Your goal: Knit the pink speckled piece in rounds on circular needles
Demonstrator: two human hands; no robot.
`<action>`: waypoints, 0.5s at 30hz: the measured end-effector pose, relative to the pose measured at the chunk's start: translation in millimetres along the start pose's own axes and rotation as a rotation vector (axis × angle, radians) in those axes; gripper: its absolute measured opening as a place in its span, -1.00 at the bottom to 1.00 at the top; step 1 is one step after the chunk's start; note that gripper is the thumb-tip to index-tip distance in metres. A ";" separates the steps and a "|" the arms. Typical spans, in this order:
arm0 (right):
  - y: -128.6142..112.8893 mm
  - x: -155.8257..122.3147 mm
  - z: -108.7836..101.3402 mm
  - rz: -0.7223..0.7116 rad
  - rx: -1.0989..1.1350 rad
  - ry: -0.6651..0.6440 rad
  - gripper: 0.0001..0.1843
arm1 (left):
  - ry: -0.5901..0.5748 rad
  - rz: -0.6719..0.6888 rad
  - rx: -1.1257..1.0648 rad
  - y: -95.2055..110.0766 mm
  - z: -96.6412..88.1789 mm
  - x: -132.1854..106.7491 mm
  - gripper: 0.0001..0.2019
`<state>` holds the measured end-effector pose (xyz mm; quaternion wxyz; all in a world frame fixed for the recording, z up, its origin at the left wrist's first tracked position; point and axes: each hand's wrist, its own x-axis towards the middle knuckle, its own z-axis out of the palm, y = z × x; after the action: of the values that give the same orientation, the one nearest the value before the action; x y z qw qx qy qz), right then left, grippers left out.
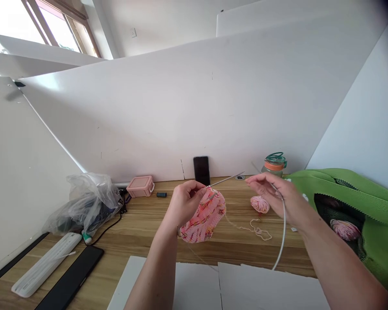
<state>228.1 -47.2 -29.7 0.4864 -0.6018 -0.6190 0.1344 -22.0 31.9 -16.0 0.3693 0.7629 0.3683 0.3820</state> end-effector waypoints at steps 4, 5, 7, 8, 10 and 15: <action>-17.3 -7.7 25.9 -0.094 0.102 -0.193 -0.68 | -0.068 0.013 -0.116 5.9 4.1 -2.6 -0.76; -20.6 -9.2 30.8 -0.123 0.122 -0.220 -0.69 | -0.086 0.018 -0.133 7.3 4.9 -3.0 -0.76; -24.9 -11.3 37.1 -0.172 0.138 -0.246 -0.73 | -0.112 0.026 -0.150 9.1 6.4 -3.5 -0.75; -25.8 -11.9 38.5 -0.189 0.138 -0.247 -0.75 | -0.116 0.027 -0.149 9.4 7.0 -3.5 -0.74; -25.4 -12.5 38.7 -0.189 0.121 -0.244 -0.77 | -0.118 0.023 -0.140 8.7 7.9 -3.4 -0.73; -19.5 -11.8 37.3 -0.005 0.200 -0.181 -0.77 | -0.123 0.027 -0.118 5.7 8.0 -3.4 -0.73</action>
<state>185.3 -46.5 -38.5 0.4863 -0.5342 -0.6454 0.2480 -15.0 24.2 -15.8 0.4307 0.7666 0.3115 0.3603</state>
